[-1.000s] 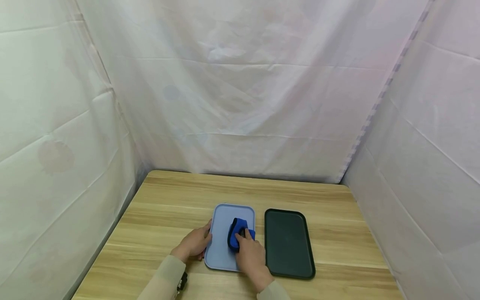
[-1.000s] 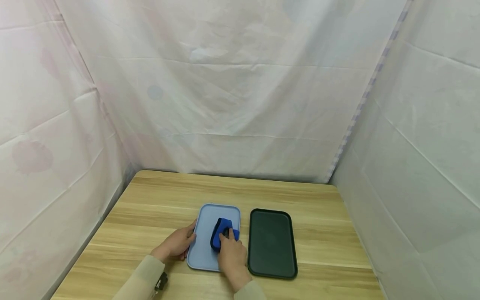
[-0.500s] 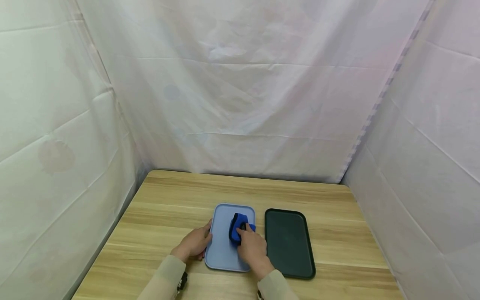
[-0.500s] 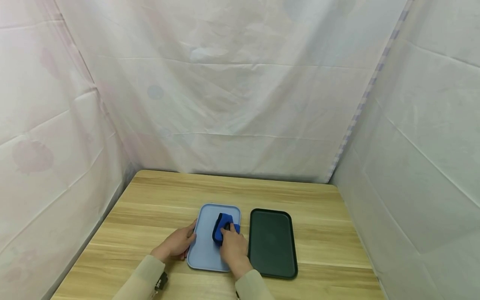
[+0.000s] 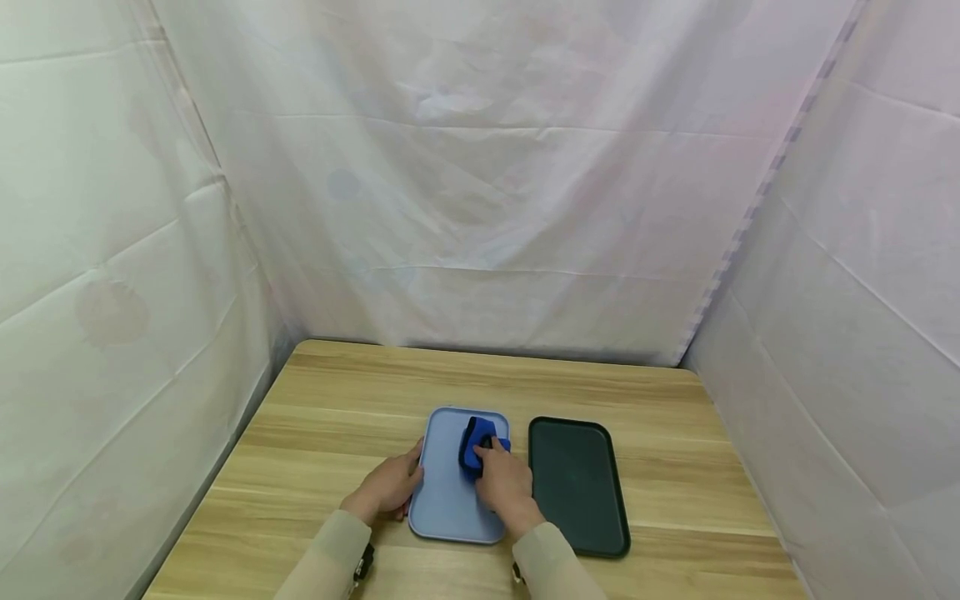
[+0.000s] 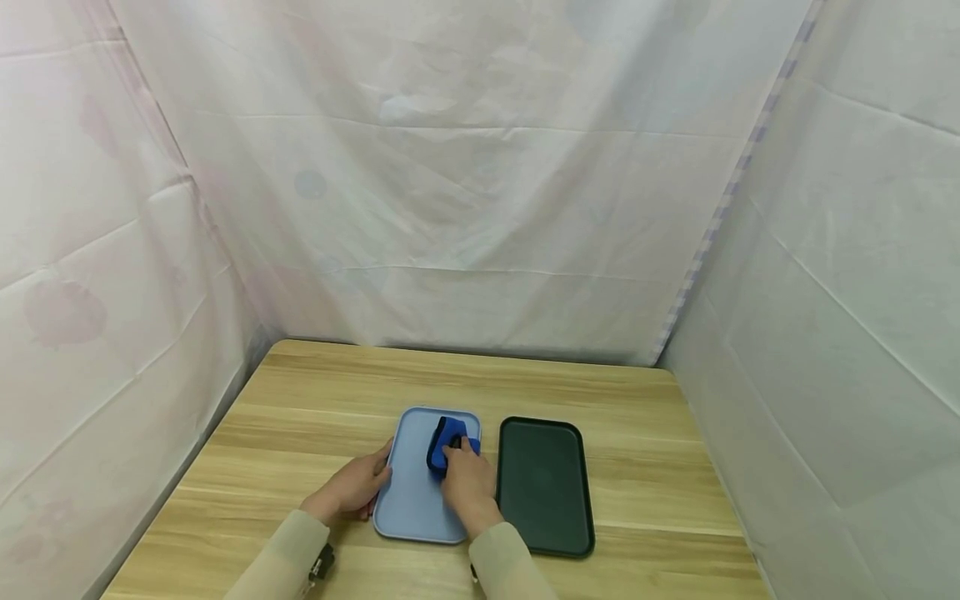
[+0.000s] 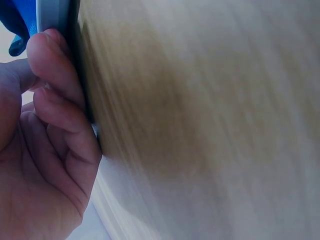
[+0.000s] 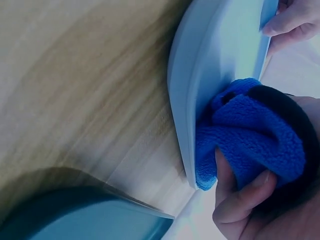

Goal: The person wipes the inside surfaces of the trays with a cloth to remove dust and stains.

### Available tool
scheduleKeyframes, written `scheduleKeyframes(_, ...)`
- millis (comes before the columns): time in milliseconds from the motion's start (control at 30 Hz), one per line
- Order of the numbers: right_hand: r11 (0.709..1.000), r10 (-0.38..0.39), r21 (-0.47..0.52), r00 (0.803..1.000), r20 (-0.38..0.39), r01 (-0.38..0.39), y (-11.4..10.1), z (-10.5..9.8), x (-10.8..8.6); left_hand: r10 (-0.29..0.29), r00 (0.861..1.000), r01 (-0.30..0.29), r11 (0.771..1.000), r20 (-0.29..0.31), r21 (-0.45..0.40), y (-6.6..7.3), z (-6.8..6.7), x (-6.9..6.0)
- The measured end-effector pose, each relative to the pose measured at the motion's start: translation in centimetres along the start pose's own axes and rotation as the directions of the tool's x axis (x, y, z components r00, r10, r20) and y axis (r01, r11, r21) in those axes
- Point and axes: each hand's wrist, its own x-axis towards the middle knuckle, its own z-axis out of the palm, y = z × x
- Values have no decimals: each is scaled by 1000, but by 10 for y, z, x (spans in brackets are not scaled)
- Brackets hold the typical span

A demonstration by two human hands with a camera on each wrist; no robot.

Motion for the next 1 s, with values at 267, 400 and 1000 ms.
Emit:
scheduleKeyframes(267,1000,14,-16,1000,-6,-14,-1,1,9,7,1000,-7,1000,2,1,-1,-1,2)
scheduleKeyframes(400,1000,16,-25,1000,-24,-16,-2,1,13,1,1000,-1,1000,2,0,1,0,0)
scheduleKeyframes(1000,1000,19,6,998,-56,-19,1,3,25,2,1000,-2,1000,-2,10,3,0,-1)
